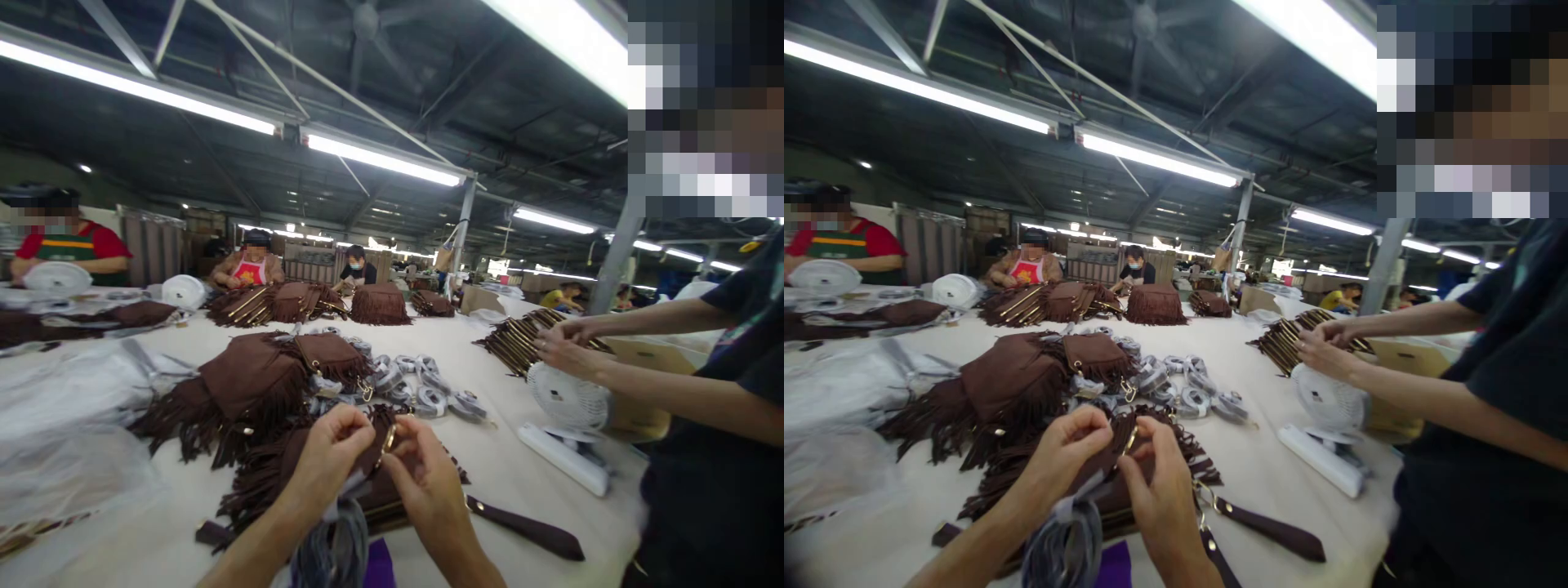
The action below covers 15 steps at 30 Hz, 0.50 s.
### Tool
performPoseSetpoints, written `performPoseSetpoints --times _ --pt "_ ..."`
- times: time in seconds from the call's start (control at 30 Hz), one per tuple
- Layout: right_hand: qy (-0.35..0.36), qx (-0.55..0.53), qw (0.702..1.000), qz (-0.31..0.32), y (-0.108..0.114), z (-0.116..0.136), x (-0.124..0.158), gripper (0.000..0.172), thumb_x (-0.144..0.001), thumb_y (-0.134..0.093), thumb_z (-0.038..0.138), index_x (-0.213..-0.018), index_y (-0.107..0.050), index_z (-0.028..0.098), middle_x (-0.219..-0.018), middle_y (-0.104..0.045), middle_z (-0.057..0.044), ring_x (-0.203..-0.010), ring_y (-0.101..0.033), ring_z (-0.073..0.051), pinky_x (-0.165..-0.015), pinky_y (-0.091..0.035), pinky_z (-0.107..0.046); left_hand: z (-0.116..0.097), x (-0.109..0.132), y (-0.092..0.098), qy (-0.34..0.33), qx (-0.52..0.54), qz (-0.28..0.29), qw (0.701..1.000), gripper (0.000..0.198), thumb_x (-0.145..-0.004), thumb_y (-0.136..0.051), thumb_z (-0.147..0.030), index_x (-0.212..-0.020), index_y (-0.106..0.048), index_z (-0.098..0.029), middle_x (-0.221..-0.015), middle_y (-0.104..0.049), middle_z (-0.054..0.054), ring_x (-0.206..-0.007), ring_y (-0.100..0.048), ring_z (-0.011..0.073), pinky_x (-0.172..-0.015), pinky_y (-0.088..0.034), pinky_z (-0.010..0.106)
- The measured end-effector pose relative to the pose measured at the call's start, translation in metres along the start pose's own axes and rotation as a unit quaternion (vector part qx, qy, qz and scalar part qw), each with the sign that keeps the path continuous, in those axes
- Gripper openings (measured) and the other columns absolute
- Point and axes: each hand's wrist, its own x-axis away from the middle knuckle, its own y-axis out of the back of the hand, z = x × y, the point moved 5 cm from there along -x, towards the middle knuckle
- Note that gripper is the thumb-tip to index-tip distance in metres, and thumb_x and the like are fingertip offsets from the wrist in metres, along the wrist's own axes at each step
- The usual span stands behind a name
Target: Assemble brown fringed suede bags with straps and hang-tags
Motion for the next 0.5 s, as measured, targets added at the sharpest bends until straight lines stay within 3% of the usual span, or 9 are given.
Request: performPoseSetpoints --times 0.07,0.13,0.2,0.3,0.4,0.5 --pt "0.088 0.076 0.992 -0.050 0.014 0.018 0.002 0.026 -0.084 -0.063 0.026 -0.109 -0.063 0.023 -0.119 -0.062 -0.011 -0.105 -0.062 -0.026 -0.091 -0.049 -0.040 -0.028 -0.001 -0.001 -0.085 -0.070 0.004 0.994 0.017 -0.072 -0.059 -0.026 -0.058 -0.057 -0.018 -0.069 -0.051 -0.002 -0.069 -0.048 0.0145 -0.064 -0.037 0.025" --pt "0.154 0.117 0.979 -0.064 0.021 0.035 0.005 0.018 -0.087 -0.061 0.025 -0.104 -0.068 0.025 -0.125 -0.059 -0.010 -0.114 -0.056 -0.027 -0.096 -0.045 -0.041 -0.054 0.002 -0.008 -0.141 -0.105 0.034 0.984 0.015 -0.075 -0.057 -0.020 -0.060 -0.061 -0.018 -0.077 -0.053 0.000 -0.079 -0.052 0.0157 -0.071 -0.040 0.026" --pt "0.187 0.115 0.974 -0.059 0.025 0.048 0.005 0.016 -0.090 -0.058 0.022 -0.100 -0.070 0.026 -0.117 -0.063 -0.008 -0.107 -0.057 -0.024 -0.092 -0.047 -0.038 -0.077 0.006 -0.018 -0.171 -0.110 0.068 0.977 0.016 -0.077 -0.057 -0.015 -0.063 -0.063 -0.018 -0.080 -0.054 0.000 -0.082 -0.054 0.0154 -0.075 -0.041 0.026" --pt "0.177 0.032 0.983 -0.027 0.032 0.056 0.002 0.015 -0.092 -0.057 0.020 -0.090 -0.071 0.024 -0.095 -0.068 -0.005 -0.090 -0.061 -0.020 -0.078 -0.050 -0.031 -0.099 0.013 -0.027 -0.204 -0.102 0.106 0.968 0.014 -0.081 -0.057 -0.016 -0.070 -0.064 -0.018 -0.085 -0.056 0.001 -0.085 -0.055 0.0149 -0.078 -0.043 0.025" --pt "0.104 -0.074 0.992 -0.017 0.046 0.048 0.003 0.012 -0.089 -0.061 0.024 -0.082 -0.071 0.023 -0.076 -0.067 -0.001 -0.071 -0.062 -0.017 -0.063 -0.050 -0.026 -0.085 0.019 -0.023 -0.195 -0.174 0.152 0.953 0.013 -0.084 -0.057 -0.020 -0.095 -0.064 -0.020 -0.098 -0.060 0.003 -0.093 -0.056 0.0174 -0.083 -0.045 0.028" --pt "-0.015 -0.189 0.982 -0.019 0.063 0.028 0.010 0.012 -0.084 -0.068 0.034 -0.080 -0.071 0.023 -0.063 -0.062 0.001 -0.051 -0.055 -0.013 -0.047 -0.044 -0.023 -0.028 0.025 -0.009 -0.139 -0.380 0.204 0.892 0.034 -0.076 -0.068 -0.024 -0.108 -0.058 -0.018 -0.113 -0.060 0.008 -0.106 -0.054 0.0256 -0.093 -0.044 0.038"
